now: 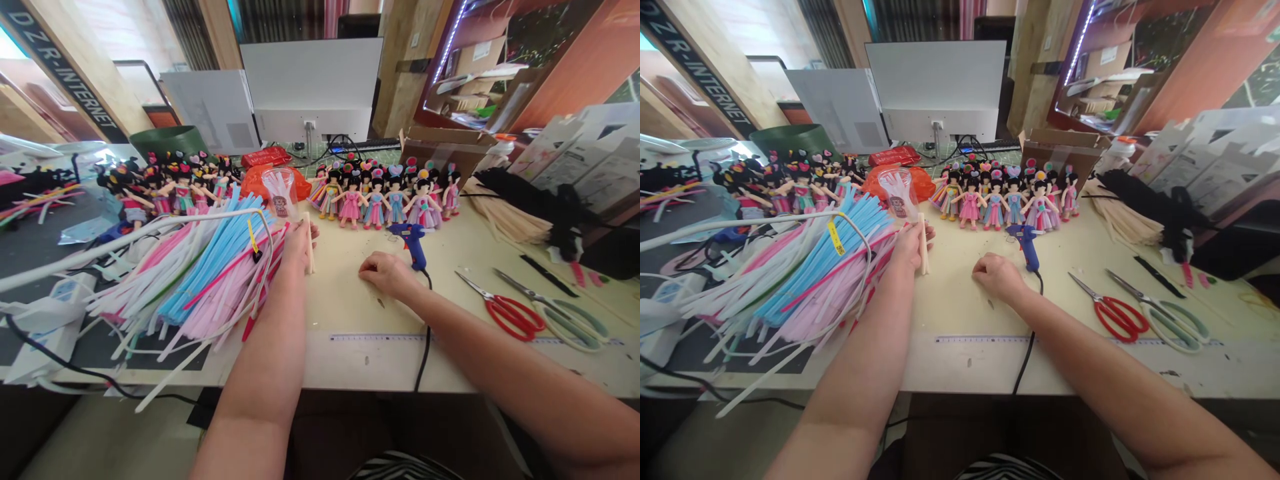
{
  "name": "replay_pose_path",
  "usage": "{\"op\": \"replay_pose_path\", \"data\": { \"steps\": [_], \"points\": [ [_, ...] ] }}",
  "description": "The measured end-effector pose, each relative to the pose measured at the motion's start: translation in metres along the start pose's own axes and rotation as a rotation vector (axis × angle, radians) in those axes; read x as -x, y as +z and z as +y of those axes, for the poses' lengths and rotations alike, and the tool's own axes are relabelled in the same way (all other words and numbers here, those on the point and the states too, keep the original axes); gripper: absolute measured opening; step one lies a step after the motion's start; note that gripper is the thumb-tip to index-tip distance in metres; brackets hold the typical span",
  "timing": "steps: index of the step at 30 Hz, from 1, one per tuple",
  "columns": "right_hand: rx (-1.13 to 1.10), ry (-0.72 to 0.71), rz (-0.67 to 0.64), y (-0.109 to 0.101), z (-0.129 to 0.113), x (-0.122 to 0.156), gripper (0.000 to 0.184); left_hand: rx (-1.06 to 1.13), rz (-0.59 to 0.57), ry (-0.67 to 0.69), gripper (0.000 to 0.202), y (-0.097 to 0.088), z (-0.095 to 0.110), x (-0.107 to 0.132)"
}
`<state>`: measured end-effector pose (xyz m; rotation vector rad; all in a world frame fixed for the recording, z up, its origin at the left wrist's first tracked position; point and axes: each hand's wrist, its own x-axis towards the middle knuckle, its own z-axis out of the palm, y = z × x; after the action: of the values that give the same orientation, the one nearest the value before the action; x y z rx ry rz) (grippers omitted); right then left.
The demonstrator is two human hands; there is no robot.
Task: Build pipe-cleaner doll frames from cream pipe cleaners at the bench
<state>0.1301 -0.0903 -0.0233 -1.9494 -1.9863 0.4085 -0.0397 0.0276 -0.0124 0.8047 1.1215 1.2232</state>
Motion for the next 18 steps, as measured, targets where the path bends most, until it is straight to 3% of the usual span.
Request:
{"op": "replay_pose_path", "data": {
  "steps": [5,9,12,15,18],
  "points": [
    [0.085,-0.006,-0.049,0.002,-0.005,-0.003,0.016,-0.018,-0.012,-0.006,0.012,0.002,0.001,0.004],
    [0.09,-0.048,-0.086,0.001,-0.011,0.011,0.018,0.003,-0.076,-0.004,0.013,0.005,0.001,0.01],
    [-0.169,-0.081,-0.141,-0.01,-0.01,0.037,0.015,0.064,-0.156,-0.037,0.013,0.008,0.002,0.017],
    [-0.558,-0.01,-0.24,-0.034,0.004,0.064,0.008,0.115,-0.223,-0.106,0.012,0.014,0.001,0.026],
    [-0.757,0.026,-0.122,-0.073,0.036,0.068,0.019,0.101,-0.266,-0.174,0.01,0.02,-0.002,0.033]
  ]
}}
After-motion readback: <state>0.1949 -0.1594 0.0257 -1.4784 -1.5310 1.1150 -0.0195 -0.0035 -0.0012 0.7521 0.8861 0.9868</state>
